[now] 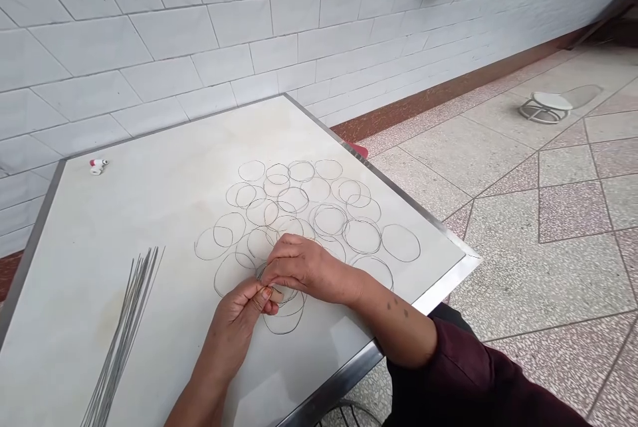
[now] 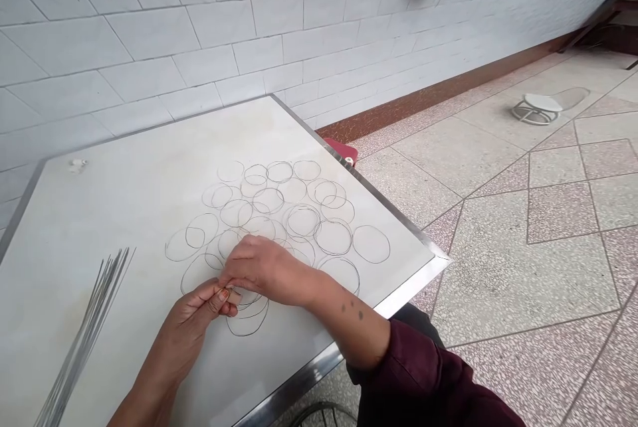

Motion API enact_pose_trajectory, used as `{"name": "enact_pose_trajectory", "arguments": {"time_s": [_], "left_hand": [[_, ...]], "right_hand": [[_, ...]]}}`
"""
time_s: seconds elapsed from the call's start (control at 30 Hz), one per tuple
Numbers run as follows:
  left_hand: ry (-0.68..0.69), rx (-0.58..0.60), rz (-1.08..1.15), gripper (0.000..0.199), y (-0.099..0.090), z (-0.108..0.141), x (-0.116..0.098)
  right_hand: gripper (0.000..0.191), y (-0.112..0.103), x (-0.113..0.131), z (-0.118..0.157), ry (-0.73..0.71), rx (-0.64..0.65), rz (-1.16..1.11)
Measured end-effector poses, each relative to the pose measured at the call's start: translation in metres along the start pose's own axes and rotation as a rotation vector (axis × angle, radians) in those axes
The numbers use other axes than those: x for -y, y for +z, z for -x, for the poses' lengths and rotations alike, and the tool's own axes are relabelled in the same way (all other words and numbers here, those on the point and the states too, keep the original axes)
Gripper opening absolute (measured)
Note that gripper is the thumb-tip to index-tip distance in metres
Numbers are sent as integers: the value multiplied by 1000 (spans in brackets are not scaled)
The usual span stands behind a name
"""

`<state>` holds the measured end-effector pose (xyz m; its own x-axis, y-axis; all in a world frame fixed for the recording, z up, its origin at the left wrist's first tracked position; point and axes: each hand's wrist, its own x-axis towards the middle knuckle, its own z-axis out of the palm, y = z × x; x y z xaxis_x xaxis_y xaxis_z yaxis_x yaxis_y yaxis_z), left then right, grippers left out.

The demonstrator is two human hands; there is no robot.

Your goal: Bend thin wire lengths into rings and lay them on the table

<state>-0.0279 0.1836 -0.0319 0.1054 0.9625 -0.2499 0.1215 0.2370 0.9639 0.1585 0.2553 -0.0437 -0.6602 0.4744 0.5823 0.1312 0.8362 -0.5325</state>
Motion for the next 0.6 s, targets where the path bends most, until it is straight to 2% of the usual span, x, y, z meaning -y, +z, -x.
{"name": "enact_pose_trajectory", "arguments": {"time_s": [0.13, 0.33, 0.6], "left_hand": [[-40, 20, 4, 30, -1, 0, -2], [-94, 21, 122, 30, -2, 0, 0], [-84, -11, -90, 33, -3, 1, 0]], "right_hand": [[16, -1, 2, 1, -5, 38, 54], [13, 2, 5, 3, 86, -52, 54], [16, 6, 6, 5, 65, 27, 87]]}}
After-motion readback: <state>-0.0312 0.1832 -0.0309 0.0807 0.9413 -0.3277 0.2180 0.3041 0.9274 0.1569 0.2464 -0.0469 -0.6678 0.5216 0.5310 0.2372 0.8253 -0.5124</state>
